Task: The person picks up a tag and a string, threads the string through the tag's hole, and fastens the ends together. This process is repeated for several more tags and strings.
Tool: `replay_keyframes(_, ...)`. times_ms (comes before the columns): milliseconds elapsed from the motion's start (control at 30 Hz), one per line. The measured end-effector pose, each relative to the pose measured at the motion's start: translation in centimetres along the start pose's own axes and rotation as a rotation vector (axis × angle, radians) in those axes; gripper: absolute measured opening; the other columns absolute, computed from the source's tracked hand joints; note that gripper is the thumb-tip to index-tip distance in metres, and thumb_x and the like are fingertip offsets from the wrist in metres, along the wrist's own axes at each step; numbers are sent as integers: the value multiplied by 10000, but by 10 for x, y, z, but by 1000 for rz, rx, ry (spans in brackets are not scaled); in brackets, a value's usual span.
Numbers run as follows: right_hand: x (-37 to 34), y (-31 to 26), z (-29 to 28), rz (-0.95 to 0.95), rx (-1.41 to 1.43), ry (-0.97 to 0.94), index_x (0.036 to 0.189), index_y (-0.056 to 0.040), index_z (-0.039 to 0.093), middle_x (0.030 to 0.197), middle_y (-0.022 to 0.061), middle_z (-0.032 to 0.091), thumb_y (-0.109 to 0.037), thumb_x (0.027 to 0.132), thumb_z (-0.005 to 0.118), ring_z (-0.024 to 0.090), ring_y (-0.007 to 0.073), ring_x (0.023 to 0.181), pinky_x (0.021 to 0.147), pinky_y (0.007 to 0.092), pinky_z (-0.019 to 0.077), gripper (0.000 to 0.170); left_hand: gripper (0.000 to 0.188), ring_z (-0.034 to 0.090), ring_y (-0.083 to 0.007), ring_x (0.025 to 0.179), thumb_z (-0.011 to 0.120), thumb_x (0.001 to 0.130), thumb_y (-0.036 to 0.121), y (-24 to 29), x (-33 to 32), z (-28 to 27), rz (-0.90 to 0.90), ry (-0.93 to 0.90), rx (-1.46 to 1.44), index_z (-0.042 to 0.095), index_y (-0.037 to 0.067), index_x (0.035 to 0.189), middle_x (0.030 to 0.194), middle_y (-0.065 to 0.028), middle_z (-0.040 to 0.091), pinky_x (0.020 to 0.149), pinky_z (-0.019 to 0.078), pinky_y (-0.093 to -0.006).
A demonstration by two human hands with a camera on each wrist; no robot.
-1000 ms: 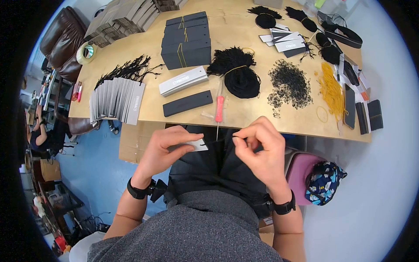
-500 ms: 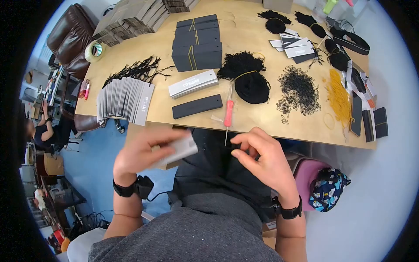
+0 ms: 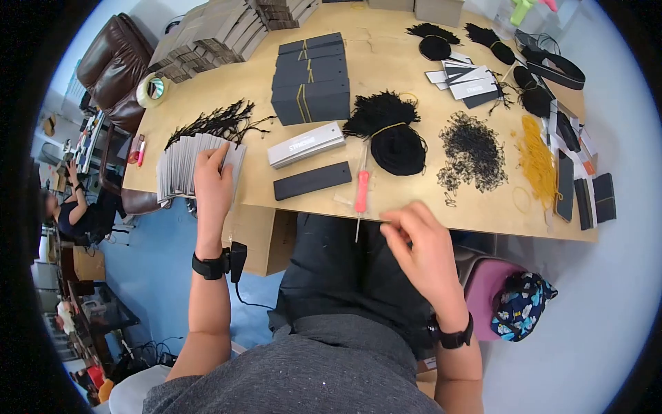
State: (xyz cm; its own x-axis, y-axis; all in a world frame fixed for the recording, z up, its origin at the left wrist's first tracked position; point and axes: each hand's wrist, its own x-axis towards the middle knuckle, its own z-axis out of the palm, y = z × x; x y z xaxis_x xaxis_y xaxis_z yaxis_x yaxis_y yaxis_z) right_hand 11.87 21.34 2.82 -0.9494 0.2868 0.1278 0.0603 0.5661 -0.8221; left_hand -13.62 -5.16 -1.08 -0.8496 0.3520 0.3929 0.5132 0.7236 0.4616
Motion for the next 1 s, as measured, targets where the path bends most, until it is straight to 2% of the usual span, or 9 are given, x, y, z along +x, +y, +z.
replay_keyframes(67, 14, 7, 4, -62, -192, 230, 990, -22, 667, 867, 97, 582, -13, 859, 686, 620, 227, 682, 628, 319, 491, 133, 423, 558, -316, 942, 650, 830, -21, -3, -5, 10, 79, 110, 152, 634, 4, 1252, 1144, -175, 573, 867, 466, -354)
replay_keyframes(167, 37, 20, 7, -130, -346, 359, 959, -43, 671, 876, 87, 582, -41, 846, 705, 620, 268, 732, 637, 356, 495, 118, 425, 535, -328, 1070, 650, 835, -20, 15, -8, 3, 87, 235, 328, 630, 21, 1257, 1189, -176, 549, 937, 435, -374)
replay_keyframes(333, 64, 35, 12, -231, -513, 480, 909, -56, 659, 860, 83, 568, -33, 802, 725, 614, 280, 771, 638, 377, 494, 127, 396, 549, -317, 1088, 659, 830, -36, 77, -25, -13, 171, 210, 21, 650, 26, 1221, 1177, -160, 570, 949, 435, -385)
replay_keyframes(400, 65, 36, 13, -221, -524, 475, 891, -56, 647, 854, 84, 564, -19, 788, 721, 611, 280, 764, 633, 377, 493, 132, 327, 601, -263, 983, 649, 844, -51, 97, -36, -10, 273, -3, -402, 677, 14, 1163, 1112, -133, 605, 870, 476, -340)
replay_keyframes(533, 58, 27, 14, -205, -482, 450, 854, -57, 617, 840, 85, 557, 9, 762, 711, 607, 281, 745, 622, 377, 490, 147, 276, 627, -124, 918, 604, 905, -56, 130, -52, 3, 79, -422, -875, 681, 8, 1162, 1070, -87, 632, 777, 506, -247)
replay_keyframes(600, 52, 18, 15, -219, -466, 459, 855, -57, 617, 838, 86, 557, 5, 764, 712, 608, 282, 745, 619, 377, 489, 145, 267, 640, -111, 925, 578, 949, -26, 138, -57, 16, -5, -503, -1029, 660, 5, 1201, 1070, -81, 656, 800, 521, -250)
replay_keyframes(667, 51, 18, 14, -231, -450, 470, 857, -57, 617, 837, 86, 557, 0, 767, 713, 608, 284, 744, 615, 378, 489, 143, 275, 654, -112, 921, 552, 985, 11, 147, -57, 19, -172, -754, -1112, 626, -2, 1249, 1076, -83, 676, 804, 533, -249)
replay_keyframes(933, 74, 41, 13, -247, -515, 465, 881, -70, 634, 824, 80, 555, -39, 782, 718, 616, 276, 735, 593, 377, 495, 134, 316, 671, -155, 1006, 546, 1005, 62, 151, -59, 37, -28, -727, -1047, 588, 12, 1314, 1101, -96, 686, 850, 539, -281)
replay_keyframes(1000, 69, 32, 11, -274, -507, 467, 872, -70, 630, 819, 78, 553, -40, 780, 718, 614, 275, 727, 588, 376, 494, 131, 329, 673, -181, 1017, 520, 1032, 133, 151, -57, 39, -282, -841, -1284, 573, -38, 1308, 1107, -128, 682, 861, 544, -300)
